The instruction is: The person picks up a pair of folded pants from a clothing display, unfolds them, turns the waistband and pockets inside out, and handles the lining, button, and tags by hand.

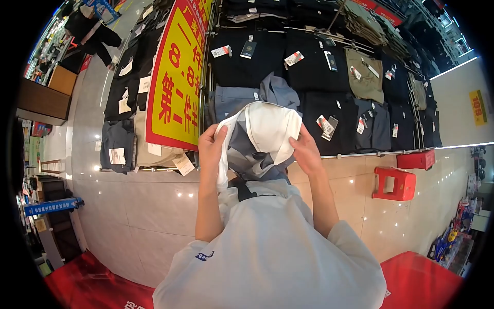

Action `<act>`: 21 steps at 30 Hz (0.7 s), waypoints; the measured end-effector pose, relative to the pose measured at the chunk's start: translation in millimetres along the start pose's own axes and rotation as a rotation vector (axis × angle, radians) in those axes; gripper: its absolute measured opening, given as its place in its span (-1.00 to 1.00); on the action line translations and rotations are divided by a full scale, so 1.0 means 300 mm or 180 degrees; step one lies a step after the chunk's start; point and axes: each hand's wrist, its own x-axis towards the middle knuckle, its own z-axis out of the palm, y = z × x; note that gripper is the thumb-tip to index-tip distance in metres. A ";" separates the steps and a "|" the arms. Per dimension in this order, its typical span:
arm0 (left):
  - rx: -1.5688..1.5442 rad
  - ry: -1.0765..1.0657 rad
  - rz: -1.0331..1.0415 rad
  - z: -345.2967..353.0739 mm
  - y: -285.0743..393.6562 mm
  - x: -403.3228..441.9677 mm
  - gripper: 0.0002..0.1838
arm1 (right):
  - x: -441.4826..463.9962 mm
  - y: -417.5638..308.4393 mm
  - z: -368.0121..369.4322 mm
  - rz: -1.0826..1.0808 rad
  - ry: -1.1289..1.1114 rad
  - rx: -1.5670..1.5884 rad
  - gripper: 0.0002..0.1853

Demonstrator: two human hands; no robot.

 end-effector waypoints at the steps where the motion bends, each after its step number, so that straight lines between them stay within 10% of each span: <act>1: 0.0051 -0.0038 -0.0178 -0.016 0.002 0.004 -0.75 | -0.001 -0.005 0.011 0.0030 0.0116 -0.0151 -0.23; 13: 0.0437 -0.0180 0.0124 -0.034 -0.058 0.034 -0.65 | 0.053 -0.034 0.071 -0.0081 0.0404 -0.0032 -0.54; 21: 0.0740 -0.0148 0.0100 -0.074 -0.024 0.025 -0.63 | 0.102 -0.058 -0.079 -0.0704 0.1137 -0.3038 -0.76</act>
